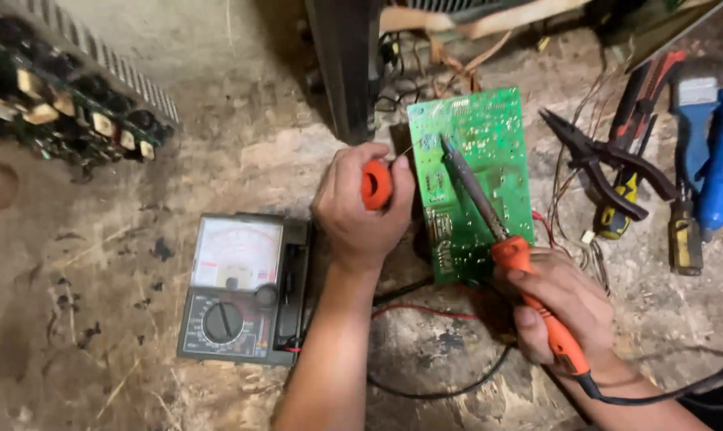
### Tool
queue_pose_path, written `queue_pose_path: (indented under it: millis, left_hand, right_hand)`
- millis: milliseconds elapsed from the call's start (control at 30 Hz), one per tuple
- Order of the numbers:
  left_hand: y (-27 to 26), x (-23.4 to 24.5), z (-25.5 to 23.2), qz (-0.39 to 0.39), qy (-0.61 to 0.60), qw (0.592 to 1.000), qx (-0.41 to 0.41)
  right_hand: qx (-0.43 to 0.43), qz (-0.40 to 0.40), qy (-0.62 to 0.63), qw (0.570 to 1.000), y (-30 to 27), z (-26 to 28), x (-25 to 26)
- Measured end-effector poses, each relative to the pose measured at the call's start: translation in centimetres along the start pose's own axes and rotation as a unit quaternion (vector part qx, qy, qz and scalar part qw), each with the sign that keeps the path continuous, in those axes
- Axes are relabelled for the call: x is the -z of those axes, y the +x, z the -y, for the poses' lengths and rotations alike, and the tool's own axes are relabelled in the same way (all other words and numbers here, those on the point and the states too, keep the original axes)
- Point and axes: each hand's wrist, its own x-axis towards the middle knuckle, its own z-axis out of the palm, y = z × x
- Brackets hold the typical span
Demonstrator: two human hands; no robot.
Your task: The person uses a soldering iron and solder wire to work on a green circuit board. They also use a blue desoldering pump to remove solder from the board. A multimeter is visible on the workbench nearby.
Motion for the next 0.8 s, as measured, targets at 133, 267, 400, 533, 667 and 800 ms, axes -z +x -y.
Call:
queue_pose_path:
  millis: [133, 267, 400, 533, 667, 800]
  left_hand:
    - [-0.4, -0.2, 0.3, 0.03, 0.033, 0.998, -0.039]
    - [-0.6, -0.5, 0.7, 0.025, 0.051, 0.997, -0.042]
    - [-0.7, -0.6, 0.7, 0.038, 0.071, 0.996, -0.047]
    - [-0.6, -0.7, 0.7, 0.04, 0.102, 0.992, -0.057]
    - [-0.4, -0.5, 0.5, 0.039, 0.098, 0.993, -0.061]
    - [-0.5, -0.6, 0.6, 0.043, 0.109, 0.99, -0.073]
  right_hand:
    - [0.004, -0.003, -0.005, 1.0, -0.6, -0.3, -0.4]
    - [-0.001, -0.019, -0.009, 1.0, -0.9, -0.7, -0.7]
    - [0.001, -0.002, -0.007, 1.0, -0.8, -0.5, -0.5]
    - [0.003, -0.003, -0.014, 1.0, -1.2, -0.8, -0.5]
    - [-0.006, 0.016, -0.007, 1.0, -0.2, 0.0, -0.3]
    - [-0.002, 0.011, -0.004, 1.0, -0.2, -0.2, -0.2]
